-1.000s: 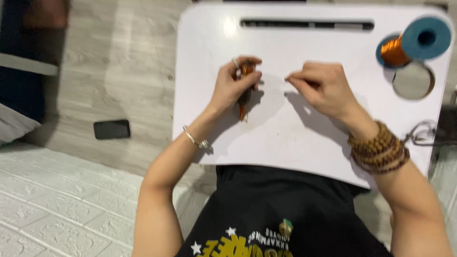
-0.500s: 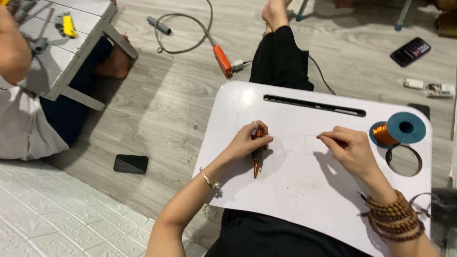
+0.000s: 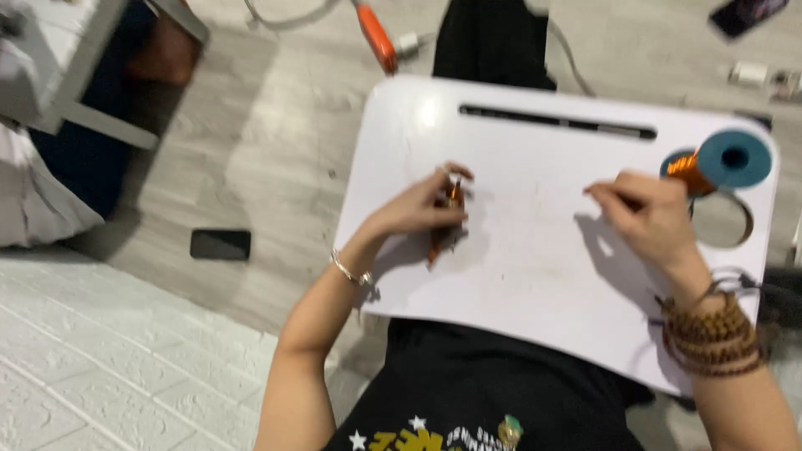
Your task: Manually winding copper wire onto a small motor armature on a lap desk
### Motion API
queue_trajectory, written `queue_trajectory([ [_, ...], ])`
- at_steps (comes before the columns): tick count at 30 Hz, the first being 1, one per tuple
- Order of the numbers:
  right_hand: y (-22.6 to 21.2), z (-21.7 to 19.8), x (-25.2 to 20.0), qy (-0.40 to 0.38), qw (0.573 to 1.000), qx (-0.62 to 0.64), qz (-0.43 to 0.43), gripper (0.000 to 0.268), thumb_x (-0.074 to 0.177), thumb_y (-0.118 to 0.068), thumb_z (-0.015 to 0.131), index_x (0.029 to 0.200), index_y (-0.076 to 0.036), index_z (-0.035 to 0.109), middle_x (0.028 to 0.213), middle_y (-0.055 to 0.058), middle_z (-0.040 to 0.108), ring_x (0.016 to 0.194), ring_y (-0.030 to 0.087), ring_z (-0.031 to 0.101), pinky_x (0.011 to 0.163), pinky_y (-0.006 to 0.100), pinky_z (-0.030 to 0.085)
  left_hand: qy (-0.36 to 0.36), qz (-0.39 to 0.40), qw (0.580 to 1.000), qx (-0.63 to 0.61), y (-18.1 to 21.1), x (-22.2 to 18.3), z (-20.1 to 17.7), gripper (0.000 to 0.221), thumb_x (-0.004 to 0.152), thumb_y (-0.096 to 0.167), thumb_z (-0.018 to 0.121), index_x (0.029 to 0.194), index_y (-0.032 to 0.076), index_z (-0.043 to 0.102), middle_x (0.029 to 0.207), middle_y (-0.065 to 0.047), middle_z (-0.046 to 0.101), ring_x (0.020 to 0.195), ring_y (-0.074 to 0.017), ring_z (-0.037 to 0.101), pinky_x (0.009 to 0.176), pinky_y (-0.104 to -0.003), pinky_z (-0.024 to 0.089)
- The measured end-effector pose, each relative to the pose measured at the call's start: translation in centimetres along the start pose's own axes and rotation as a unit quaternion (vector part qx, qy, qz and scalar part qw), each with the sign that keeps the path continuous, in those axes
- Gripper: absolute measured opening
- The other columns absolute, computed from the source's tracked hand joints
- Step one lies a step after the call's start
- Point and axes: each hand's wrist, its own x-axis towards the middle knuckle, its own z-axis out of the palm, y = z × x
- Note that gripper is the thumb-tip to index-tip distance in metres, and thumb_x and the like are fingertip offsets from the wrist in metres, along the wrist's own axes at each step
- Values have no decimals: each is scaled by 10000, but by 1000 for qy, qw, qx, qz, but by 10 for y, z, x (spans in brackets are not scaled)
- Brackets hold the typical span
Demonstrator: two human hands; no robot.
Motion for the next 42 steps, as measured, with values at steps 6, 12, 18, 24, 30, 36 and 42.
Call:
queue_trajectory([
  [6, -16, -3, -2, 20, 999, 40, 11, 96, 938, 83, 670, 991, 64, 748, 728, 82, 628, 538, 118, 386, 500, 223, 287, 176, 53, 974, -133, 17, 2, 6, 153, 892, 102, 648, 1011, 6, 649, 716, -63, 648, 576, -109, 630, 516, -205, 497],
  [12, -18, -6, -3, 21, 999, 31, 15, 103, 965, 111, 662, 999, 67, 749, 750, 91, 626, 549, 118, 372, 508, 227, 266, 191, 59, 974, -107, 20, -2, 9, 222, 961, 207, 623, 1098, 32, 631, 668, 5, 565, 518, -91, 597, 506, -214, 499],
  [18, -16, -7, -7, 30, 998, 39, 25, 98, 1006, 113, 663, 1021, 59, 745, 739, 74, 593, 558, 103, 336, 514, 224, 236, 234, 61, 968, -65, 28, -1, 10, 340, 975, 347, 564, 1152, 66, 640, 649, 23, 543, 538, -94, 606, 540, -236, 475],
  [24, -10, -9, -11, 34, 998, 43, 27, 91, 1048, 118, 653, 1038, 77, 734, 749, 82, 577, 553, 106, 322, 509, 223, 226, 212, 119, 950, -197, 11, 2, 5, 367, 885, 108, 645, 1204, -33, 532, 779, -52, 572, 559, -119, 551, 498, -250, 522],
  [30, -1, -16, -16, 37, 999, 1, -6, 100, 1071, 179, 676, 1038, 109, 739, 725, 107, 562, 529, 131, 319, 494, 236, 215, 233, 161, 938, -202, 23, -4, 8, 330, 880, 26, 628, 1200, -18, 560, 706, -29, 565, 519, -109, 517, 490, -253, 545],
  [36, 1, -24, -22, 43, 998, -42, -31, 84, 1116, 202, 709, 1070, 149, 755, 750, 142, 571, 556, 157, 326, 549, 263, 243, 250, 202, 934, -158, 17, -5, 4, 406, 968, 78, 703, 1359, 108, 596, 880, -54, 624, 723, -156, 687, 656, -242, 644],
  [42, 3, -25, -30, 40, 999, 6, 0, 81, 1189, 240, 632, 1189, 216, 709, 826, 162, 516, 626, 164, 315, 576, 260, 244, 230, 224, 923, -211, 11, -2, -3, 427, 912, 15, 712, 1278, 71, 502, 1124, -111, 569, 566, -128, 578, 454, -219, 498],
])
